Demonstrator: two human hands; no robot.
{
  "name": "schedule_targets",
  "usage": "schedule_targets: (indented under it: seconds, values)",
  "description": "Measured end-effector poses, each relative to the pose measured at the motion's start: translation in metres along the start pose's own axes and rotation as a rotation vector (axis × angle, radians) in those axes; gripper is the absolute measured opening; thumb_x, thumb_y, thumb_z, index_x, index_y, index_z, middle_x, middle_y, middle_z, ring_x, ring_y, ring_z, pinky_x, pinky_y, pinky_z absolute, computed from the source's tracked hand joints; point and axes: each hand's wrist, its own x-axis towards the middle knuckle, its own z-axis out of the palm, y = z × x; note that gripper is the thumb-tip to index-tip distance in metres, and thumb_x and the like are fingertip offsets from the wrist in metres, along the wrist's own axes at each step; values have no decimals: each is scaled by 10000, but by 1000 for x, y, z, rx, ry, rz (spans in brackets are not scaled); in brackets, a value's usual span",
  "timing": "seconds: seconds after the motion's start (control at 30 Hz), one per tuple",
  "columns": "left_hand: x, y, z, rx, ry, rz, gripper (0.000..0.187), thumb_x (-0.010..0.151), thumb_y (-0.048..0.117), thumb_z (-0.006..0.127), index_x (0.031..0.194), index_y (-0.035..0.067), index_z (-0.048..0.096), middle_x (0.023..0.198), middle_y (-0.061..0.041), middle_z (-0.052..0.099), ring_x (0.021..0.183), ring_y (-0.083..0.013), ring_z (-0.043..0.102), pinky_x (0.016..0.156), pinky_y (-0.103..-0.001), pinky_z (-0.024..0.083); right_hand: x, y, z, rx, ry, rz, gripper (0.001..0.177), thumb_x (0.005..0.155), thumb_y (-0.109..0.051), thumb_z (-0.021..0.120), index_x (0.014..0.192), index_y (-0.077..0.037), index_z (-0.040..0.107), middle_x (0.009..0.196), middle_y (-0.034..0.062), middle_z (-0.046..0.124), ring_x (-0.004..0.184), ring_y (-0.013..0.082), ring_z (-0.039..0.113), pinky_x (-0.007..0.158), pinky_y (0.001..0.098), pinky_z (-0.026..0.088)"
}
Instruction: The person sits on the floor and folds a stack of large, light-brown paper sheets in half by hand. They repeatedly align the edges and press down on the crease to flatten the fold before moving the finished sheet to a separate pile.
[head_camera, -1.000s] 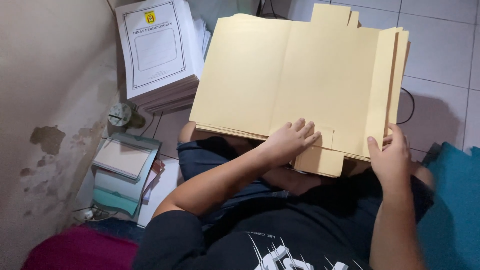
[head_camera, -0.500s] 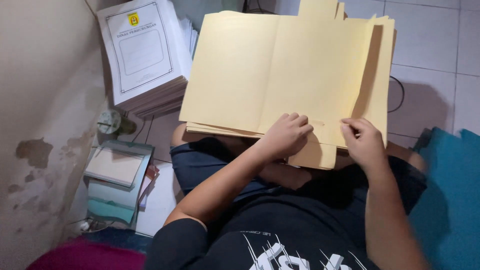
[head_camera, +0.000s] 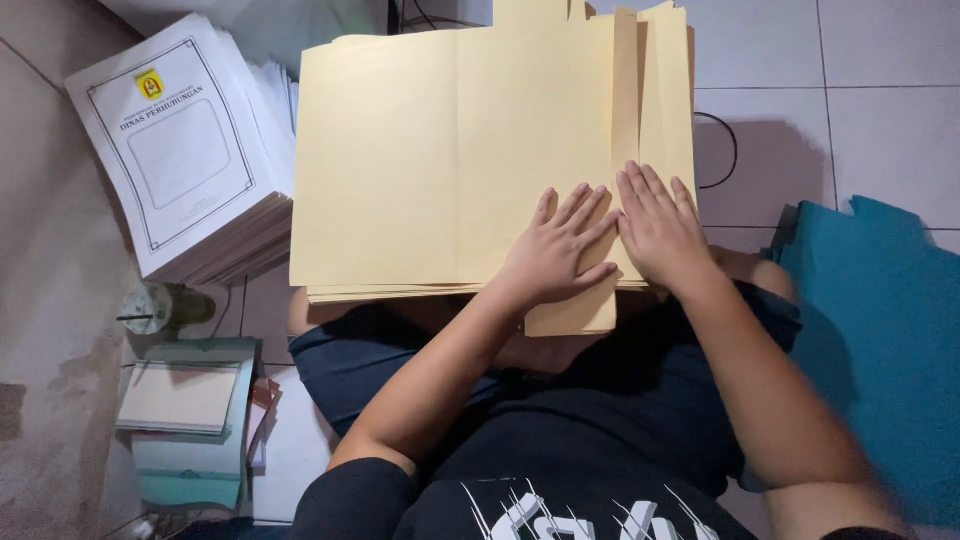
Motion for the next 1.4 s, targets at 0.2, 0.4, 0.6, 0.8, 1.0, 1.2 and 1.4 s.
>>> schedule_targets:
  seconds: [0.2,0.4,0.6,0.8,1.0,1.2,1.4]
  values:
    - [2,-2,2,-31,-43,-37,838,959,743,380,1641,263,295,1723,-79,255,1609,-280,205,1289,-574,153,68,43,9,30,-39,-12,668,1063,-296,297,1669,-36,193,1745,183,138,1606,334,113,1279,501,63]
    - [4,0,1,-4,-40,-98,862,933,765,398,1649,306,260,1733,-102,219,1614,-300,185,1294,-562,144,29,18,5,18,-48,33,664,1077,-316,319,1653,-2,221,1739,206,158,1606,344,121,1281,481,52]
    - [7,2,-5,-22,-68,-107,890,905,783,414,1634,284,301,1724,-128,230,1608,-320,194,1292,-562,133,83,41,11,4,-67,49,702,1087,-396,283,1660,0,194,1746,191,117,1611,336,89,1289,480,33]
    - [9,-2,2,-38,81,-83,874,904,766,433,1602,244,361,1707,-123,233,1593,-310,188,1287,-541,103,181,51,-18,13,-89,128,669,1089,-352,208,1647,-6,81,1736,145,54,1598,261,49,1291,415,31]
    - [8,-3,0,-95,47,-91,873,893,754,438,1594,239,356,1707,-114,218,1592,-303,158,1284,-540,72,127,35,-6,3,-21,102,663,1083,-339,243,1651,-18,128,1736,142,98,1596,252,89,1283,404,42]
    - [5,-5,15,-22,68,-72,887,907,776,409,1607,237,336,1707,-120,214,1593,-312,152,1285,-544,81,45,15,8,-4,12,49,670,1066,-318,279,1648,-11,152,1731,152,145,1594,257,126,1288,412,69]
    - [5,-4,8,-50,63,-88,874,907,764,399,1601,235,349,1708,-124,206,1591,-319,157,1278,-550,83,133,37,-7,12,-93,124,662,1080,-354,206,1658,-57,76,1745,98,40,1602,217,36,1290,384,3]
